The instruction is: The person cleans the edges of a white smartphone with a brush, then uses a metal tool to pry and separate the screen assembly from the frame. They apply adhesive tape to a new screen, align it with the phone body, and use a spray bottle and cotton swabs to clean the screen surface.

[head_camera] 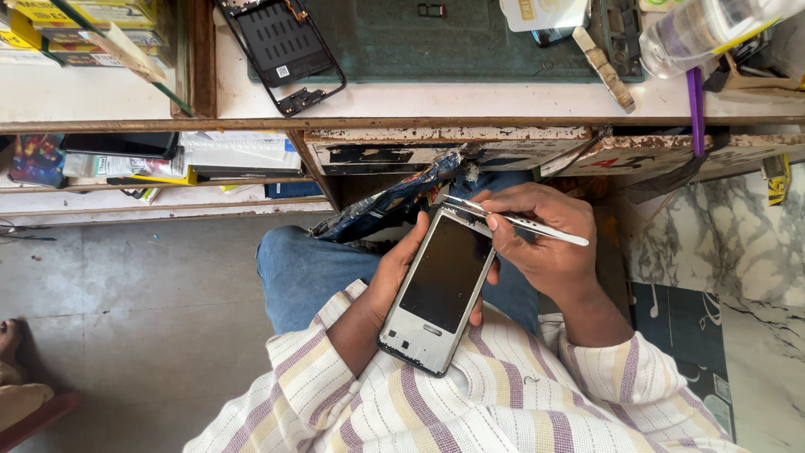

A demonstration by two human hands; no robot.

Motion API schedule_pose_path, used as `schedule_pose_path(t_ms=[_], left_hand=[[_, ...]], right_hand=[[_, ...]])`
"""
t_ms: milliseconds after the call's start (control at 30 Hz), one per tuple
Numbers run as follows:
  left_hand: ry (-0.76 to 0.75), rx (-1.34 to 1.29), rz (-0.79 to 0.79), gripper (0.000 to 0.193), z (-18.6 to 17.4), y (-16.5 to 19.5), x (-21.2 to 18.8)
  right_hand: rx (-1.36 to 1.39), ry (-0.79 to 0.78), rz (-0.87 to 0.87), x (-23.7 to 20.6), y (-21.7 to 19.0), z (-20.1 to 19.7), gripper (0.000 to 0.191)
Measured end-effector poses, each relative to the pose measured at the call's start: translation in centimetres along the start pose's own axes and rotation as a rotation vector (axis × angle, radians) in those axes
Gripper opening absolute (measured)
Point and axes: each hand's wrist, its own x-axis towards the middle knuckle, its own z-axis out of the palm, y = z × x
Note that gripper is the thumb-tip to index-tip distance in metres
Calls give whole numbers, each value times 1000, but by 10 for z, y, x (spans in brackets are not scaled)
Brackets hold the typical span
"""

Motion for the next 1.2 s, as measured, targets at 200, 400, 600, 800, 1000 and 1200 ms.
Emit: schedule_pose_path(t_ms=[200, 400, 600, 800, 1000, 1200], left_hand=[[-56, -30, 21, 77, -2, -2, 0], [-62, -55, 30, 78, -5, -3, 0], [-77, -82, 73, 76, -10, -3, 0], [14, -174, 200, 76, -21, -11, 6], [-21, 80, 240, 85, -43, -6, 8], [-234, -71, 197, 73, -56, -9, 4]], right_hand=[[232, -46, 144, -1, 0, 1, 13], [-144, -71, -45, -2, -11, 4, 13], [-375, -87, -198, -3, -31, 15, 19], [-361, -161, -238, -11, -51, 33, 16], [-357, -243, -289, -19, -63, 48, 11], [-75, -402, -331, -26, -56, 52, 14]])
